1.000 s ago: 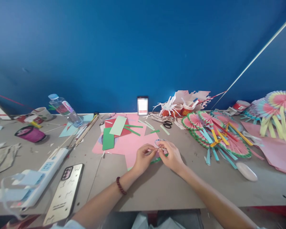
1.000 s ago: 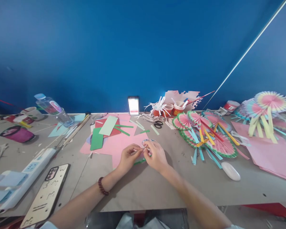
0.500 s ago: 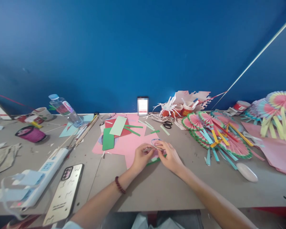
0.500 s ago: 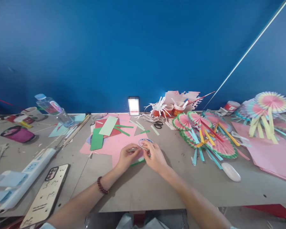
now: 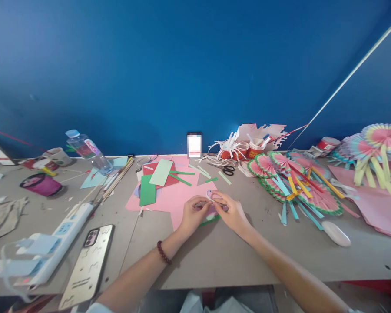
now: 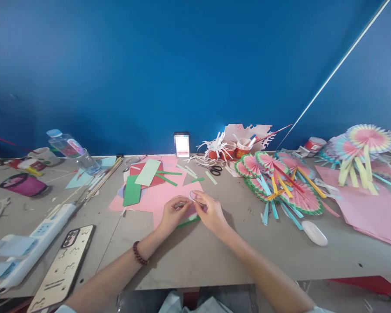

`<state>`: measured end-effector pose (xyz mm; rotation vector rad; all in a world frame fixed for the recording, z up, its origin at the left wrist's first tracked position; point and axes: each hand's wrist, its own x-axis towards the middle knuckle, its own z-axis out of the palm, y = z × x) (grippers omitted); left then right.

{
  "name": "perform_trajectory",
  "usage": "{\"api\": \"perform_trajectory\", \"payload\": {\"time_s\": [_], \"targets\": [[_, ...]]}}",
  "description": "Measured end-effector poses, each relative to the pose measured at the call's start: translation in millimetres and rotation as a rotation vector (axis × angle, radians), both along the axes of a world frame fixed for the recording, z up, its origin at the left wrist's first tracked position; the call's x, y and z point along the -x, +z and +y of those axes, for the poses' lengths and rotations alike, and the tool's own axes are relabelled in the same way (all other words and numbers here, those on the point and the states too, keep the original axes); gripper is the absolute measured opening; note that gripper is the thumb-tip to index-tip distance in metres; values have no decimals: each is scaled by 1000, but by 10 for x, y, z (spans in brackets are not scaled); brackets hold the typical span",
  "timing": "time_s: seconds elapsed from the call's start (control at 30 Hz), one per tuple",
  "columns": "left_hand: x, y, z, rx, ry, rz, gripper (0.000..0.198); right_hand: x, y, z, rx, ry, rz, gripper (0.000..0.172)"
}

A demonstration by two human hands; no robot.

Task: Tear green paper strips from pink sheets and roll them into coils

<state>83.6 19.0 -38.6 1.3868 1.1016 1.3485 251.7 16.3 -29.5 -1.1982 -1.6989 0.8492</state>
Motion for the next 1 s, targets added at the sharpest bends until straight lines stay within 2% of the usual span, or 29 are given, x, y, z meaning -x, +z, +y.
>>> {"api": "perform_trajectory", "payload": {"time_s": [0.13,0.27,0.6,1.0], "targets": [[-9,-13,-8,-15,3,16,20,14,-64,7,-16,-31,15,38],[-13,-15,-32,-76,9,84,19,34,-54,-14,-52,-85,-4,37],[11,32,-71,-398,22,260,20,82,17,-99,-163,-125,-85,28],[5,54,-101,-469,56,288,21,114,-18,-104,-232,-159,-93,27]]}}
